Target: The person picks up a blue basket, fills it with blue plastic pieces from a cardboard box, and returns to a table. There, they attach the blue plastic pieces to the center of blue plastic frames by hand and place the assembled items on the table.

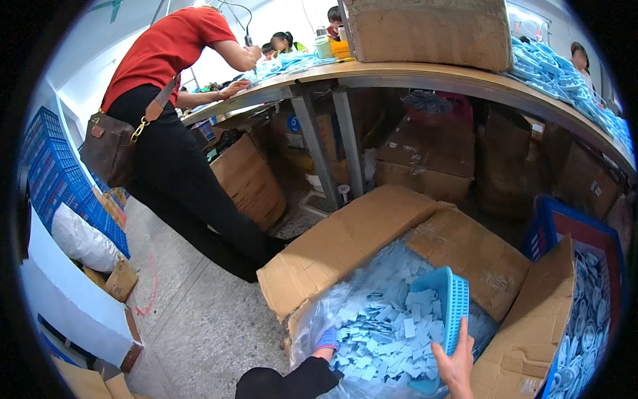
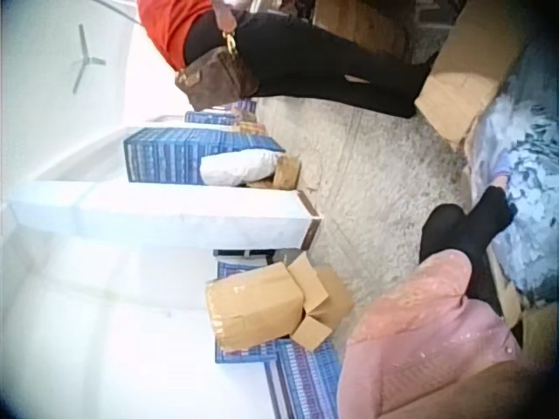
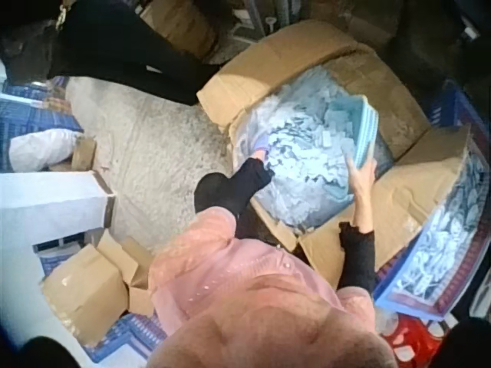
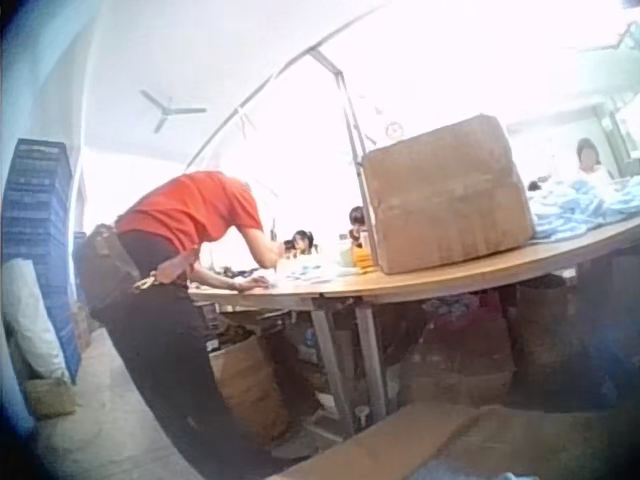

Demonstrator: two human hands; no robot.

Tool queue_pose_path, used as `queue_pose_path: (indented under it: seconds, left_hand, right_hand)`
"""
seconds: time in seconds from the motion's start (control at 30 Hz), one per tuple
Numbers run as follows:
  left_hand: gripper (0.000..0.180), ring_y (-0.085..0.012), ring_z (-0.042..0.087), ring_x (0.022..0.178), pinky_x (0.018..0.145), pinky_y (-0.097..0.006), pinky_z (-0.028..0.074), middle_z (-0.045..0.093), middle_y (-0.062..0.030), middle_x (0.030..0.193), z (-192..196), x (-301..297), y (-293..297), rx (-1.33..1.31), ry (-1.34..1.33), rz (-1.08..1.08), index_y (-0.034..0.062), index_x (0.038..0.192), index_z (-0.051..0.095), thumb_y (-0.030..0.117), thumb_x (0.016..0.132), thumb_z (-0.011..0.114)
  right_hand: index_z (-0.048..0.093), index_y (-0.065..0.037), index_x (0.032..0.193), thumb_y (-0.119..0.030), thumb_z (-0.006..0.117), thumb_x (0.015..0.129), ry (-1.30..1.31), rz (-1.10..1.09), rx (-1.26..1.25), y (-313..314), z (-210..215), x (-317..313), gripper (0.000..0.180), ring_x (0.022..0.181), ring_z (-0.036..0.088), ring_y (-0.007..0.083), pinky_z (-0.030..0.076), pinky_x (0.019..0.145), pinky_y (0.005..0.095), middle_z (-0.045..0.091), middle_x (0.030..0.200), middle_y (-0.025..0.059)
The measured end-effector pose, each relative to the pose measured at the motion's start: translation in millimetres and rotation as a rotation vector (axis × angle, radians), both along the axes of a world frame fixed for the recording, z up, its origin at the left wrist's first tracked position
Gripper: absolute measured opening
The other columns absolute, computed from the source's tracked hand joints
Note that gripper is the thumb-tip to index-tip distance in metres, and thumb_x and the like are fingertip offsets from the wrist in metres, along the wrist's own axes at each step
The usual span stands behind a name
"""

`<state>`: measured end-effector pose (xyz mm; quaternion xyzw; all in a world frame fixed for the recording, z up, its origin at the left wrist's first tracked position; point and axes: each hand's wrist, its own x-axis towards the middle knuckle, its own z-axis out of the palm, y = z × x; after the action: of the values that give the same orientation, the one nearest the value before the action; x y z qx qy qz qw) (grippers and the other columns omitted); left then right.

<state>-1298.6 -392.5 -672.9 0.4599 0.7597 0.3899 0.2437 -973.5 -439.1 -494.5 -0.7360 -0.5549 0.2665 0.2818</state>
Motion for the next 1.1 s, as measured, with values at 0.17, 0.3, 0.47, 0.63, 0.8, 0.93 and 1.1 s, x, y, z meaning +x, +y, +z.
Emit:
queue_pose_path:
  seconds: [0.17,0.3,0.47,0.63,0.8,0.93,1.1]
  left_hand:
    - [0.051,-0.0371,0.056,0.108,0.096,-0.042,0.041,0.061,-0.0210,0.115,-50.0,4.8,23.9,-0.139,0.020,-0.032,0.0068,0.116,0.060,0.048,0.091,0.045]
    - [0.053,-0.0374,0.056,0.109,0.095,-0.042,0.042,0.062,-0.0205,0.115,-92.1,5.8,19.4,-0.038,0.083,0.112,0.0044,0.113,0.061,0.049,0.093,0.040]
    - [0.063,-0.0379,0.051,0.118,0.100,-0.043,0.037,0.059,-0.0233,0.120,-2.4,84.0,13.4,-0.189,-0.324,0.099,0.0018,0.119,0.059,0.055,0.094,0.037]
    - [0.065,-0.0397,0.056,0.108,0.094,-0.042,0.043,0.061,-0.0239,0.115,-48.7,77.4,12.5,-0.134,-0.090,0.062,0.0011,0.125,0.053,0.056,0.090,0.045]
    - [0.063,-0.0391,0.052,0.111,0.096,-0.041,0.041,0.054,-0.0276,0.119,-39.9,106.4,28.8,0.048,0.194,-0.070,-0.0027,0.129,0.048,0.040,0.085,0.061]
    - [0.060,-0.0416,0.048,0.116,0.099,-0.045,0.037,0.050,-0.0254,0.127,-6.5,134.3,30.6,0.304,-0.303,-0.048,0.0025,0.130,0.050,0.041,0.085,0.060]
    - [0.059,-0.0405,0.042,0.121,0.103,-0.046,0.033,0.045,-0.0246,0.131,81.3,188.0,12.9,0.188,0.266,-0.351,0.0117,0.134,0.048,0.044,0.085,0.057]
  right_hand:
    - [0.014,-0.014,0.150,-0.052,0.063,0.073,0.039,0.031,-0.104,2.5,15.0,-3.9,0.099,0.113,0.050,0.0393,0.042,0.095,0.0440,0.041,0.127,0.0252]
    - [0.013,-0.014,0.150,-0.065,0.062,0.071,-0.009,0.086,-0.063,7.7,-4.1,-7.1,0.106,0.111,0.050,0.0402,0.041,0.095,0.0446,0.045,0.120,0.0238]
    - [0.014,-0.006,0.149,-0.052,0.064,0.073,0.197,0.104,0.003,-1.6,-23.1,13.7,0.102,0.126,0.041,0.0340,0.035,0.102,0.0414,0.036,0.139,0.0250]
    - [0.017,0.001,0.147,-0.027,0.068,0.072,0.370,0.105,0.117,-0.2,-41.7,-9.2,0.095,0.132,0.036,0.0356,0.030,0.107,0.0402,0.034,0.143,0.0272]
    - [0.016,-0.001,0.148,-0.028,0.069,0.075,0.436,0.126,0.217,4.4,-51.3,-14.4,0.094,0.133,0.035,0.0287,0.029,0.108,0.0351,0.033,0.145,0.0225]
    - [0.014,-0.004,0.149,-0.026,0.070,0.078,0.570,0.061,0.204,-2.8,-50.8,-9.9,0.092,0.130,0.038,0.0241,0.031,0.106,0.0335,0.035,0.144,0.0193]
    - [0.013,-0.007,0.150,-0.024,0.067,0.081,0.751,-0.016,0.130,-16.4,-51.8,0.0,0.089,0.126,0.041,0.0229,0.033,0.104,0.0327,0.036,0.143,0.0163]
